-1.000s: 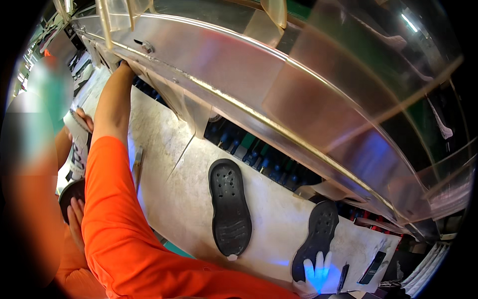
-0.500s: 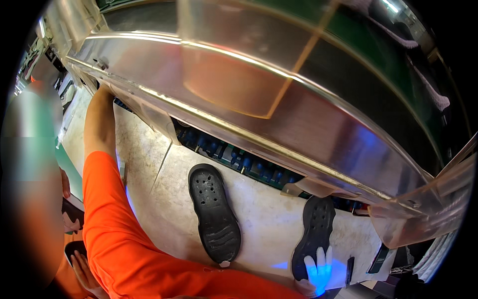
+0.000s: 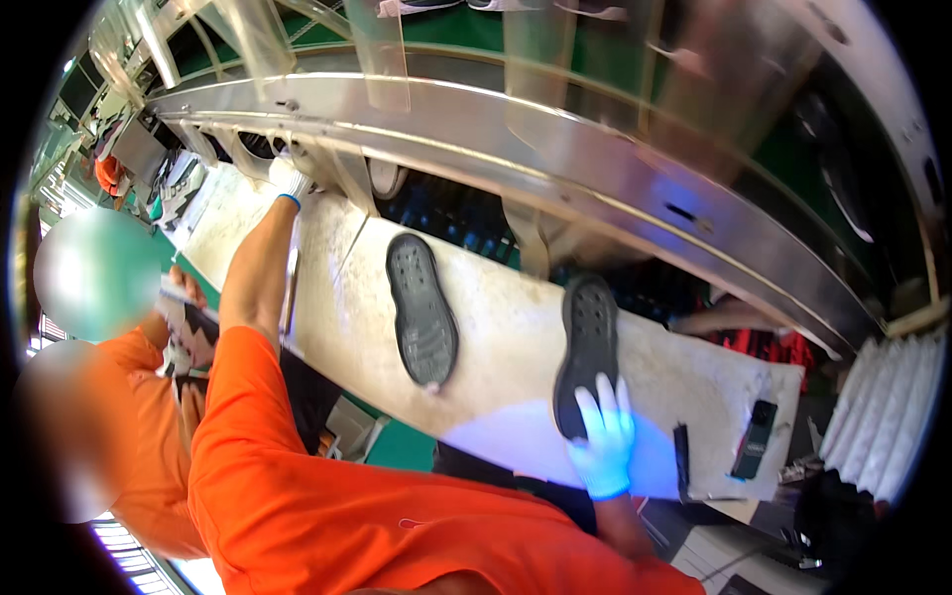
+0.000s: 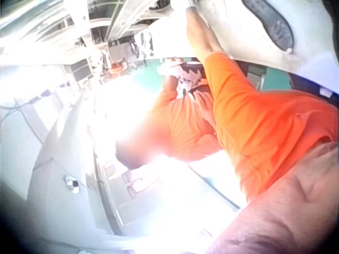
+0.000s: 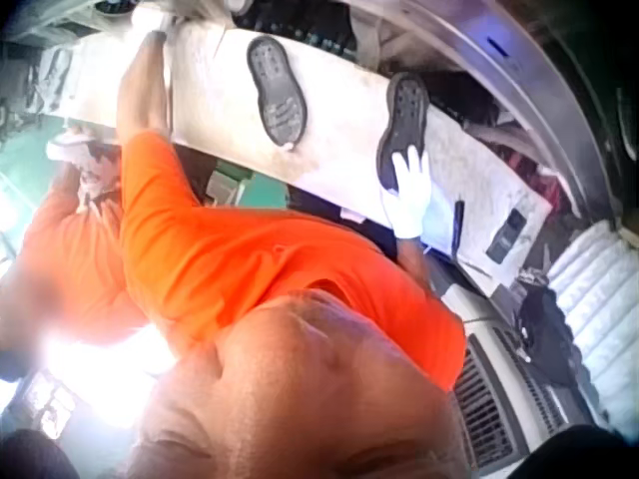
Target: The person uses a handheld UV light to inspect a sneaker on a factory assembly line. They rotate the shoe to examine the sole, sides, and laces, then place it on the conveyor belt. The person repeats this process with a second sneaker, using the UV light to check for defects or cleanliness.
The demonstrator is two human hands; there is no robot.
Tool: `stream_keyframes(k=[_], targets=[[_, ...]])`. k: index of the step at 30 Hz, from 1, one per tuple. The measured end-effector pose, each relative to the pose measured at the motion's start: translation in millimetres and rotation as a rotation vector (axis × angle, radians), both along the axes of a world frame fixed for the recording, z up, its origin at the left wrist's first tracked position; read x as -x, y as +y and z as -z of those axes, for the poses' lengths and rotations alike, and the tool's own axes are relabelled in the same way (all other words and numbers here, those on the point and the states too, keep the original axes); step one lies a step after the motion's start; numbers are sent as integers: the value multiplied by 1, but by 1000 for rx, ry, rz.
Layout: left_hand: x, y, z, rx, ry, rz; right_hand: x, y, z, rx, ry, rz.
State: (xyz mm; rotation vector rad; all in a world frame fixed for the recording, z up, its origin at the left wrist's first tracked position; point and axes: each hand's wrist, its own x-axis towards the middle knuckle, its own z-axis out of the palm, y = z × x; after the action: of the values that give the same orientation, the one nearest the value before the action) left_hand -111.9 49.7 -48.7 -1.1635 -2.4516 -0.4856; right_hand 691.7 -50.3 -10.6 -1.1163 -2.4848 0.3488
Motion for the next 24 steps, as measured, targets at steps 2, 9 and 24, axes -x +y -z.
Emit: stream_keyframes(k=[2,9,24], targets=[[-39,-45,-12,-436,-797,83,2,5,7,5,64,-44],[-242,-190,-80,-1288,-1733,-24,0,2,10,-36,215,-42],[-571,-309,-104,-774,-2837,145,-77,-23,7,-35,440,81]])
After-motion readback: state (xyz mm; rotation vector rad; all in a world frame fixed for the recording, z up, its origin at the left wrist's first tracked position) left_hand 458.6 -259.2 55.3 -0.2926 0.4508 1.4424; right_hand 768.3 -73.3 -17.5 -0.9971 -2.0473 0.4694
